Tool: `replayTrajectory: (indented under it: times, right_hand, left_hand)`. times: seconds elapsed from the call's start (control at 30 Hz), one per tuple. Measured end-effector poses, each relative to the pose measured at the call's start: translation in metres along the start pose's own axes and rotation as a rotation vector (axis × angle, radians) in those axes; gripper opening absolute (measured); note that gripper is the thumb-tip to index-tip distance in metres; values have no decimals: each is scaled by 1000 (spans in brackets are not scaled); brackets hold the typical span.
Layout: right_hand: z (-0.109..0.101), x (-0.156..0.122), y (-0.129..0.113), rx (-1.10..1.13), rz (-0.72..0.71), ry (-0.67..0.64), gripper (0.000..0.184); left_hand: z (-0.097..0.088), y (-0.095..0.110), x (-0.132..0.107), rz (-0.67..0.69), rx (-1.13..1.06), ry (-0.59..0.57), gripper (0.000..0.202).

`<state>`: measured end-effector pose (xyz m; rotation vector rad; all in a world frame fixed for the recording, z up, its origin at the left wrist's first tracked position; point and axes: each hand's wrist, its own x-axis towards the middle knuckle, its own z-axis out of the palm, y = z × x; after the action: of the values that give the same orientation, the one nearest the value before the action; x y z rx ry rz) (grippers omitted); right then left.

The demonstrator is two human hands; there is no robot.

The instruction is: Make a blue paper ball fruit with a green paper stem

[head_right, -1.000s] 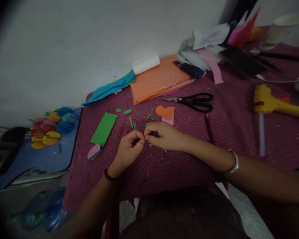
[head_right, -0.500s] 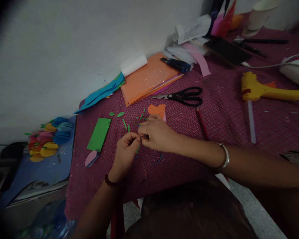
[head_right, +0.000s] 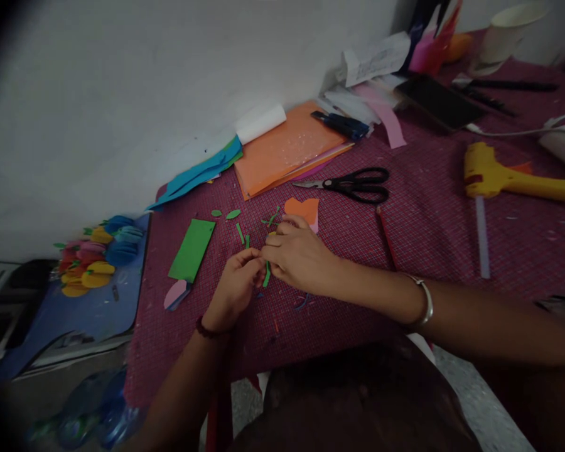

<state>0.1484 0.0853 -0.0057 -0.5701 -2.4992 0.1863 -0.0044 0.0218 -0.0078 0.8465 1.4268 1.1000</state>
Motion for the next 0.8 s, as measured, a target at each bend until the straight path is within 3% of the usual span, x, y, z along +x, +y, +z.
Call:
replayTrajectory:
  times: [0.17, 0.4, 0.57, 0.67, 0.8]
  right_hand:
    - [-2, 0, -1, -13, 12, -13, 11]
    - [-7, 2, -3, -101, -32, -149, 13]
    - [-5, 3, -4, -187, -87, -138, 17]
    - [-6, 2, -7, -185, -93, -164, 16]
    - [-13, 2, -7, -48, -4, -123, 15]
  left_hand:
    - [-1, -1, 0, -4, 13, -34, 10]
    - [-1, -3, 3, -114, -87, -24, 9]
    - [0, -4, 5, -130, -165, -23, 6]
    - [0, -4, 4, -75, -93, -3, 3]
    - [-4, -2, 2, 123, 194, 79, 5]
